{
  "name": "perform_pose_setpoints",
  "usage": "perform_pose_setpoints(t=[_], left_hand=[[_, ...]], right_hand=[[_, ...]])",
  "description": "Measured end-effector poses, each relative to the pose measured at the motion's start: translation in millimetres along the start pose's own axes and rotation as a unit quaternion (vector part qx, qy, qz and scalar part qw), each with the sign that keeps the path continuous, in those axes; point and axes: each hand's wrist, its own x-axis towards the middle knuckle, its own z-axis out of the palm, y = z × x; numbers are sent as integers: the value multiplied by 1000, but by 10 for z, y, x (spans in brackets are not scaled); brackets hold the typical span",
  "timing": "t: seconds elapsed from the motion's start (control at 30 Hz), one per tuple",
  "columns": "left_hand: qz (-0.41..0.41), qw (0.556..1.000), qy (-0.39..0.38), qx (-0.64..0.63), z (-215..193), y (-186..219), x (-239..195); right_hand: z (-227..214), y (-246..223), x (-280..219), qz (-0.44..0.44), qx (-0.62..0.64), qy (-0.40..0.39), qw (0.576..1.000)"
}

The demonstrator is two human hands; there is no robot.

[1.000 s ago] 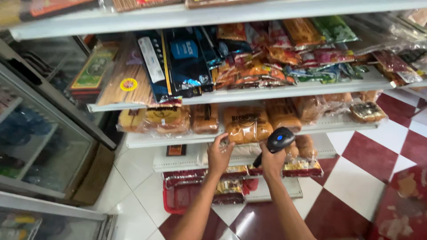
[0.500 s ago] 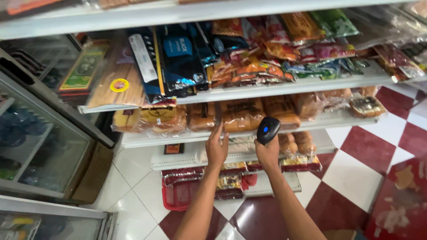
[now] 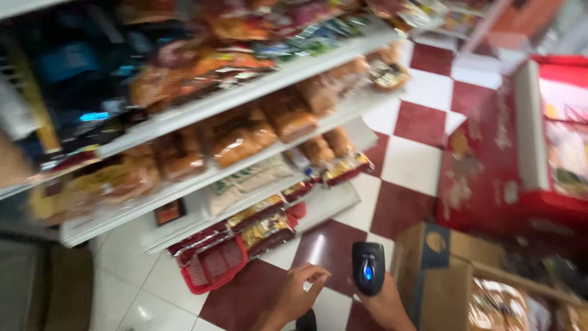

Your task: The person repeatedly picks packaged bread and snack items from a cardboard box, scans them with a handheld barcode scanner, and places them onto wire shelves or into a freezer compartment. The process is repeated for multiple items of different brands and packaging colors.

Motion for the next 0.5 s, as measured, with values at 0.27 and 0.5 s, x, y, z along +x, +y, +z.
perform_pose_setpoints(t=[0.27, 0.5], left_hand=[[-14, 979, -205, 18, 976, 476, -75], [26, 951, -305, -51, 2089, 498, -47]], right_hand=[[-547, 504, -1487, 131, 118, 88, 980], [-1046, 780, -2101, 126, 178, 241, 946]])
